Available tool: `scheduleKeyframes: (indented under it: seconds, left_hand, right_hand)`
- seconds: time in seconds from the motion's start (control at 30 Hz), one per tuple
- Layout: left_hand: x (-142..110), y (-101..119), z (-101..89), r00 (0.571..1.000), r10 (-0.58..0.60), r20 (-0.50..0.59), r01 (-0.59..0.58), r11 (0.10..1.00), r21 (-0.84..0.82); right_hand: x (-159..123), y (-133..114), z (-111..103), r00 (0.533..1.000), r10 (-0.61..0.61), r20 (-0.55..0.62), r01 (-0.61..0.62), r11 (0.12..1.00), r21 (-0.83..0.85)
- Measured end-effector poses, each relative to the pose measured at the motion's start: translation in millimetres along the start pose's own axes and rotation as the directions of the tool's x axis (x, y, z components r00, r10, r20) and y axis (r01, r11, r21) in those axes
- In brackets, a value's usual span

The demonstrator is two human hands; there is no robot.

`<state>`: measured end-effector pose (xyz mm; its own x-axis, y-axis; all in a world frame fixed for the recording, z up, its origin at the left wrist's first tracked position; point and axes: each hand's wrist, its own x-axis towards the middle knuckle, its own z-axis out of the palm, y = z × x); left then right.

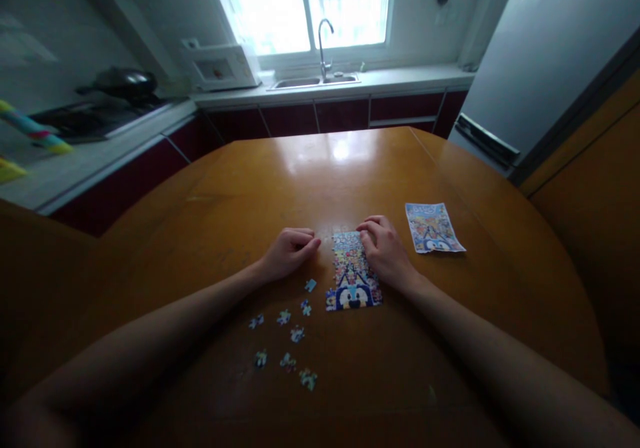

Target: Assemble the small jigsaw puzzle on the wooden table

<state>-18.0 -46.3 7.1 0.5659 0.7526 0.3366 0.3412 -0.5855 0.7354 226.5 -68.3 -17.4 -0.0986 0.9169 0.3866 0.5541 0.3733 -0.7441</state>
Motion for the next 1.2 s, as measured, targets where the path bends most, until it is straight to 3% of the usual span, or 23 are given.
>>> scheduleKeyframes:
  seconds: [0.17,0.87,1.1,1.2]
  left_hand:
    - [0.4,0.3,0.7,0.997,-0.041,0.059,0.041,0.999,0.000]
    - [0.1,-0.3,1.5,0.981,-0.004,0.192,-0.010,0.998,0.069]
    - [-1.0,4.1,-4.2,0.963,0.076,0.258,-0.067,0.997,-0.041]
    - [-2.6,7.2,-8.4,0.916,0.195,0.351,-0.153,0.978,-0.142]
  right_hand:
    - [-0.1,-0.5,-0.5,1.000,0.008,0.011,-0.008,1.000,-0.006]
    - [0.2,2.4,0.8,1.000,0.001,0.005,-0.001,1.000,-0.014]
    - [0.7,0.6,2.0,1.000,0.011,-0.006,-0.011,1.000,-0.011]
    - [0.7,-0.5,3.0,1.000,0.009,-0.006,-0.009,1.000,-0.018]
